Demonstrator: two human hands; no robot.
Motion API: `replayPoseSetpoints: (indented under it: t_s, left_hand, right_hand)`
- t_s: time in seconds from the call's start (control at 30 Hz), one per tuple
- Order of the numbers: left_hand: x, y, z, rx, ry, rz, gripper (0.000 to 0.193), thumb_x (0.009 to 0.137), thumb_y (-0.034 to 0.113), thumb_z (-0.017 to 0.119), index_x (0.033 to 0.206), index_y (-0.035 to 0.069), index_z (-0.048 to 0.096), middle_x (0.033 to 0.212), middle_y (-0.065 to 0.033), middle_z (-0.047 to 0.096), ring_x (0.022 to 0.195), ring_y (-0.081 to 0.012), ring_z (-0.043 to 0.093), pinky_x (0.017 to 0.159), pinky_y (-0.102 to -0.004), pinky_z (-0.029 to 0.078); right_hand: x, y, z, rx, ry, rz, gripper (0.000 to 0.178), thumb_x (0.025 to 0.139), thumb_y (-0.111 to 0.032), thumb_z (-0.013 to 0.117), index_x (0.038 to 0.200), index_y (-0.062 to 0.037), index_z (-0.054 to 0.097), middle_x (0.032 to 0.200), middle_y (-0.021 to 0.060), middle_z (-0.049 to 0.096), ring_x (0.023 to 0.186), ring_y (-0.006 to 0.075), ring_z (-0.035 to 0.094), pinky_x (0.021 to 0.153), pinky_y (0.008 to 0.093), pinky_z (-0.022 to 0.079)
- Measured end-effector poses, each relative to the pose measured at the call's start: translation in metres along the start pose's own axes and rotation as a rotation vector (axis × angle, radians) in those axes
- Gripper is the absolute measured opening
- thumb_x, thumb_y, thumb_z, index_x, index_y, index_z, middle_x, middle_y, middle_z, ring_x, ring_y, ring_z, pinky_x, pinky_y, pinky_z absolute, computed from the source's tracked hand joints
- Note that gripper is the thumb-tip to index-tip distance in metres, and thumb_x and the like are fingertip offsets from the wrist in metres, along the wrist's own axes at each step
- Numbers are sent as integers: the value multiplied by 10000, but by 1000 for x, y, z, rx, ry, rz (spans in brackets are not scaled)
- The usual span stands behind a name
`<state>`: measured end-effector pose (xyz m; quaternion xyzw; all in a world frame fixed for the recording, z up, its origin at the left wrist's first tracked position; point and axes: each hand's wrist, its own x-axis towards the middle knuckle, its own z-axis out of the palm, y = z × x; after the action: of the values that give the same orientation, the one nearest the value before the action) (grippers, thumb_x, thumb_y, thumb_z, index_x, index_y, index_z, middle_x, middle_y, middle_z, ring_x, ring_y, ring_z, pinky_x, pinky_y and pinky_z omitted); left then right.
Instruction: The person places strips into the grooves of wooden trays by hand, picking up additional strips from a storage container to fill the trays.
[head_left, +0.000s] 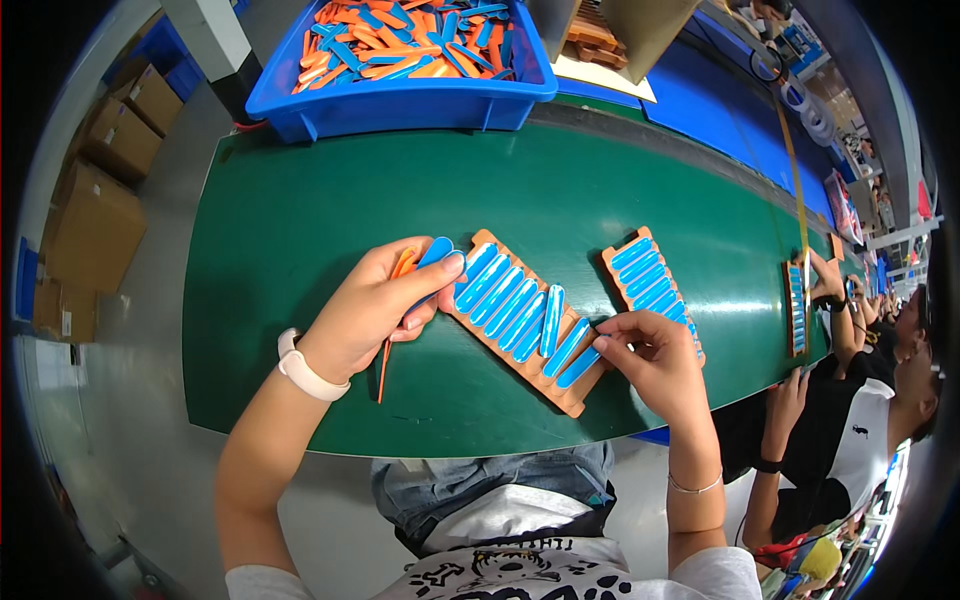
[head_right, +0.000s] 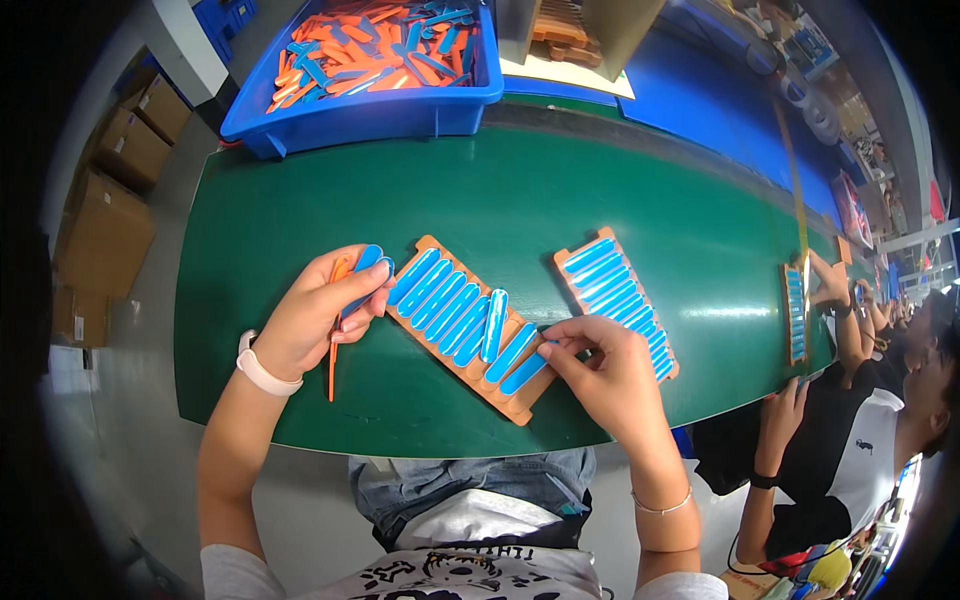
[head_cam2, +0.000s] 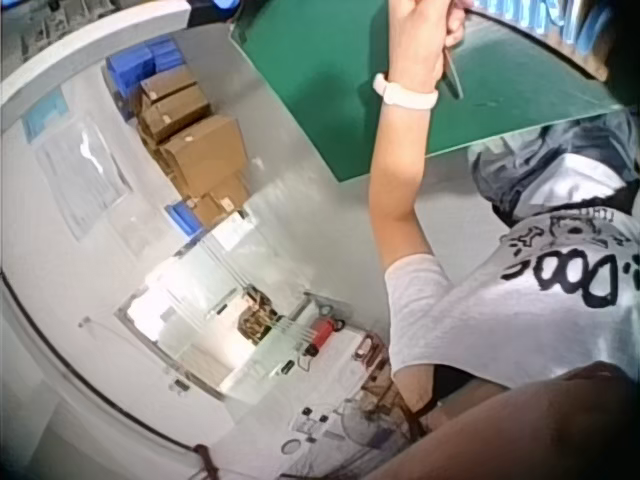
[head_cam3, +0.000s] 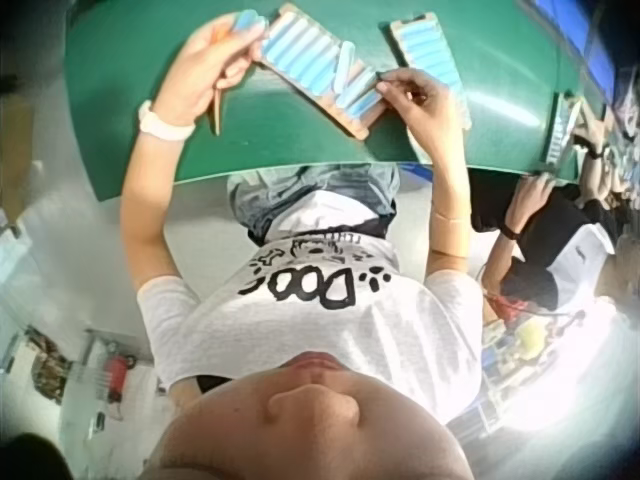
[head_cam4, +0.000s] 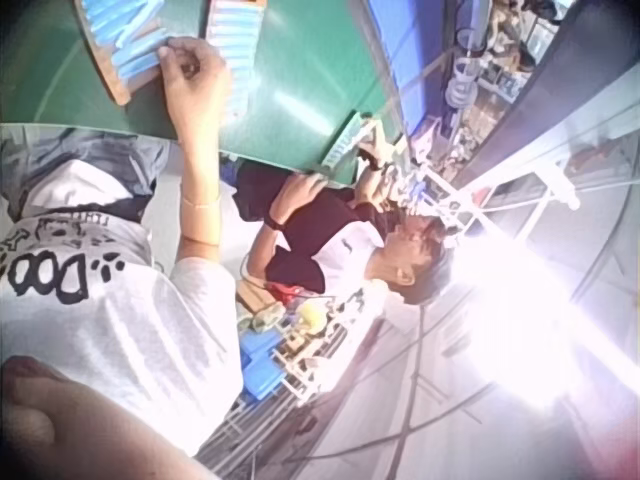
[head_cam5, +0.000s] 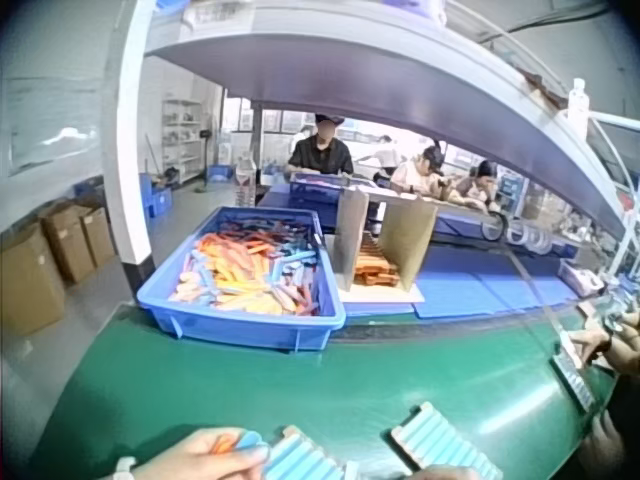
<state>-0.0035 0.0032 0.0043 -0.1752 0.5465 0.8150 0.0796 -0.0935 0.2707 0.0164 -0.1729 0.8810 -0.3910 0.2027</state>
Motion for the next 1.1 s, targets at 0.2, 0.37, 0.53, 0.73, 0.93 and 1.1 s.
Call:
replayPoseSetpoints:
  t_s: [0.2, 0.37, 0.53, 0.73, 0.93, 1.1]
  left_hand:
    - [-2, -4, -4, 19, 2, -22, 211, 932, 213, 575, 815, 58, 493, 693, -13, 533, 474, -8, 360, 390, -171, 273]
    - [-1, -4, -4, 12, 8, -27, 208, 931, 207, 577, 810, 60, 492, 689, -15, 538, 471, -7, 363, 389, -171, 272]
    - [1, -3, -4, 5, 7, -38, 202, 930, 202, 576, 810, 63, 493, 687, -16, 539, 466, -7, 364, 390, -171, 273]
    - [0, -3, -6, -9, 39, -47, 198, 924, 207, 584, 816, 60, 506, 686, -15, 542, 463, -7, 366, 393, -173, 275]
    - [-1, -1, -4, 32, 23, -65, 195, 918, 215, 591, 836, 50, 526, 677, -18, 545, 463, -7, 365, 398, -174, 277]
    - [-2, 1, -2, 50, 39, -68, 197, 919, 214, 586, 823, 53, 523, 680, -19, 547, 462, -9, 366, 401, -175, 275]
  right_hand:
    - [0, -1, 15, -73, 72, -137, 185, 739, -69, 753, 886, -4, 661, 769, 36, 606, 670, 98, 560, 546, 245, 438]
    - [-9, 0, 21, -151, 151, -195, 259, 713, -76, 771, 891, -13, 595, 839, 65, 536, 701, 154, 522, 607, 279, 447]
    - [-1, -5, 24, -140, 212, -276, 318, 722, -90, 764, 977, -17, 589, 977, 104, 560, 852, 227, 539, 719, 326, 458]
    - [-1, -15, 33, -295, 48, -311, 500, 689, -119, 778, 1128, -38, 553, 1155, 124, 542, 1104, 340, 445, 927, 416, 394]
    - [4, -13, 34, -243, 99, -353, 469, 706, -114, 768, 1123, -43, 564, 1175, 134, 533, 1102, 345, 452, 923, 414, 400]
    - [17, -17, 38, -286, 113, -430, 439, 725, -102, 752, 1124, -46, 578, 1190, 147, 520, 1104, 346, 452, 923, 408, 398]
